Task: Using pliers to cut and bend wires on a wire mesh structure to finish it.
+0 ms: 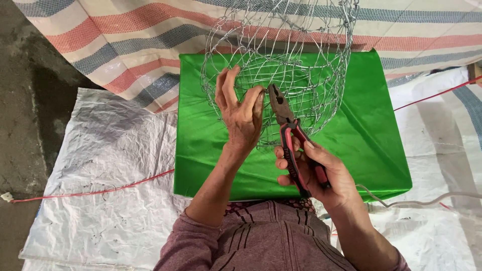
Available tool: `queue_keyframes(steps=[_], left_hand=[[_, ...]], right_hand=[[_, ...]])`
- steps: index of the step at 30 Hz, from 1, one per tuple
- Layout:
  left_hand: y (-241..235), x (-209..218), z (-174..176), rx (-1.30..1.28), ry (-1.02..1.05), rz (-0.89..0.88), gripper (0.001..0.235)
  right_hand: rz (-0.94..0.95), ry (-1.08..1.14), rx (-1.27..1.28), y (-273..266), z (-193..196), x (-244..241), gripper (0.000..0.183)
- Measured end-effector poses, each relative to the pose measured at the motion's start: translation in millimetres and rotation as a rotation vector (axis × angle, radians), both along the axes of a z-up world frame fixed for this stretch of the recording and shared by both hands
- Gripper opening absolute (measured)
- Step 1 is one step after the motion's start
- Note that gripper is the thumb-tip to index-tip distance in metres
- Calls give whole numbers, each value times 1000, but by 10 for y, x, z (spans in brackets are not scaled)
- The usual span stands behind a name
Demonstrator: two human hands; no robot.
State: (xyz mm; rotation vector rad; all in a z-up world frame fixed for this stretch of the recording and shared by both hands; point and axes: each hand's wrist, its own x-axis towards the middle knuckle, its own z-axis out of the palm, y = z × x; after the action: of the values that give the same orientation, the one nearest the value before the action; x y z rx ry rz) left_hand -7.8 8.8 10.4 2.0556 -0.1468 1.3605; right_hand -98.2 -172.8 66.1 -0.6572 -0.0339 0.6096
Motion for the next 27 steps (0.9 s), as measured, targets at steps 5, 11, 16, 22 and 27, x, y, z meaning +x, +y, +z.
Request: queue_keyframes(steps=[5, 11, 16, 22, 27], left_hand=[[16, -7, 10, -11, 0, -19, 18], [35, 6, -28, -14, -3, -50, 13], [42, 6, -20, 5, 6, -41, 16], [36, -19, 16, 5, 19, -35, 17], [26, -19, 8, -11, 33, -42, 17]], right_hand=[[-7, 11, -41, -45, 35, 38, 27], [43, -28, -35, -151, -3, 145, 28], [62, -67, -76, -135, -21, 177, 30], [47, -92, -115, -121, -113, 146, 30], [-7, -90, -132, -21, -74, 69, 23]])
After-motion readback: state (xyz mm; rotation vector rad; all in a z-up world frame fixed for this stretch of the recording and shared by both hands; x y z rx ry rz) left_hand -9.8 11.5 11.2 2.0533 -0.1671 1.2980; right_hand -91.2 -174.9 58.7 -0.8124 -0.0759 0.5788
